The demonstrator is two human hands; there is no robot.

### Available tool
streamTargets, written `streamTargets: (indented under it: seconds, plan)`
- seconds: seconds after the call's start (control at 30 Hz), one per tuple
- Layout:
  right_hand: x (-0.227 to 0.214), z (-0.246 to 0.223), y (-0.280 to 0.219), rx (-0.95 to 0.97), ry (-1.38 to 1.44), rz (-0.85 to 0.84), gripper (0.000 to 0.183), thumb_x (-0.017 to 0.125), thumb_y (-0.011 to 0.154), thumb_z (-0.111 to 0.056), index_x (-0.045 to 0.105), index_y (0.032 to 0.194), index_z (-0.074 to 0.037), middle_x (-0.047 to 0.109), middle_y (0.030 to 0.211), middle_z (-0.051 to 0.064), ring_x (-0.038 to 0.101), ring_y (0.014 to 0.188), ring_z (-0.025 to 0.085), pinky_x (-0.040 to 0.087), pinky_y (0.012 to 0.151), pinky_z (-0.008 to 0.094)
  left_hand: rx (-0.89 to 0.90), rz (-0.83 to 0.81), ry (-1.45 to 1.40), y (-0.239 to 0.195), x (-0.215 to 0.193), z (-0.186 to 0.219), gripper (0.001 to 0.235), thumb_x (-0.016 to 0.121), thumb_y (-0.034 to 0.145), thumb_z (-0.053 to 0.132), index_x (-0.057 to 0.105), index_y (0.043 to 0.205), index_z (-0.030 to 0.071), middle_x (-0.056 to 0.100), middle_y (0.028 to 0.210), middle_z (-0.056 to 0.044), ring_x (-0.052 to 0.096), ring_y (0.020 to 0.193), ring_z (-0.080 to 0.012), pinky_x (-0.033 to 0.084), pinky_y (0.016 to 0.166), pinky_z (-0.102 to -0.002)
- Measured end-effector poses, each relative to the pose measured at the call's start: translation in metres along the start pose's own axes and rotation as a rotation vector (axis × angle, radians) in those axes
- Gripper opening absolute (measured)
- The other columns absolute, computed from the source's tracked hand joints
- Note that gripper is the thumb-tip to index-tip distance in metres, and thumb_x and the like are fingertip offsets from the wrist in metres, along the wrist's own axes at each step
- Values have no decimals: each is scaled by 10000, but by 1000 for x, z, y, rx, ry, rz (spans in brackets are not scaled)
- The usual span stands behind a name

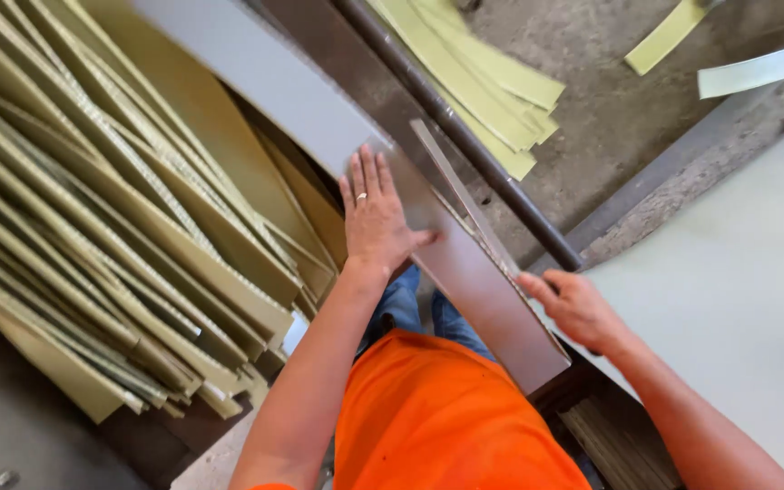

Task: Scraping or deburring the edges of long strips using a hand tool.

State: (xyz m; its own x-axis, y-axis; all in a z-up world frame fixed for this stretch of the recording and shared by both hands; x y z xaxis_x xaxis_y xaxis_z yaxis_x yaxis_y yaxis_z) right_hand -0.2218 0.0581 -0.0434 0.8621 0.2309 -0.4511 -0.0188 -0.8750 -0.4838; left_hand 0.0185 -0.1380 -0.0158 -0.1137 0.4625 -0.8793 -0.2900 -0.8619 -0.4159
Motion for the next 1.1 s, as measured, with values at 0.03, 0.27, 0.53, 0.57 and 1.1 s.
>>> streamTargets:
  seconds: [0.03, 0.27, 0.53, 0.57, 1.1]
  plan:
    - [-15, -12, 8, 2, -3, 10, 446, 603, 1042, -440, 569, 760, -96, 526, 546, -3, 449, 495, 79, 423, 444, 257, 10, 4, -3, 3, -3, 4, 1555, 886, 509, 718, 97, 1580, -88, 37, 1690, -248, 8, 1576, -372, 42, 1268, -516]
    - [-2, 26, 25, 37, 359, 29, 604, 570, 1061, -593, 548, 736, -85, 506, 590, -4, 473, 510, 101, 381, 453, 296, -21, -8, -26, -5, -5, 1, 1563, 878, 491, 727, 109, 1579, -89, 38, 1683, -247, 11, 1573, -374, 42, 1267, -524]
    - [3, 58, 66, 405, 533, 8, 712, 576, 1113, -609, 440, 784, 8, 415, 581, 92, 377, 449, 189, 305, 393, 372, -8, -11, -29, -3, 4, -5, 1582, 862, 485, 763, 99, 1567, -105, 42, 1681, -255, 18, 1572, -392, 42, 1266, -531]
    - [8, 60, 67, 374, 398, 7, 544, 578, 1013, -560, 547, 798, -62, 480, 571, 61, 429, 442, 163, 351, 384, 360, 2, 12, -36, -5, 4, -4, 1581, 861, 482, 758, 103, 1572, -101, 47, 1682, -253, 27, 1570, -389, 45, 1264, -531]
    - [-8, -13, 79, 278, -19, -89, 531, 627, 955, -531, 608, 753, -40, 453, 554, 37, 414, 511, 120, 362, 441, 361, 63, -15, 29, 7, -6, -24, 1462, 856, 563, 728, 168, 1598, -43, 122, 1717, -210, 82, 1617, -344, 84, 1327, -495]
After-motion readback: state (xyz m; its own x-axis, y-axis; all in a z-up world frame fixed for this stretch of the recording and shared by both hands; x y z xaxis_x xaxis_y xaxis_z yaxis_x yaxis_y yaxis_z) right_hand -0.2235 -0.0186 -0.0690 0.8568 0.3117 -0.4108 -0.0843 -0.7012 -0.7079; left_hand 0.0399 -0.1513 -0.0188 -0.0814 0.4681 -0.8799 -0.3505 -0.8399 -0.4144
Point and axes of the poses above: each hand's wrist, its own y-axis towards the middle knuckle, its own x-axis out of the palm, z = x × y, the point moved 5 cm from there along y, towards the middle knuckle
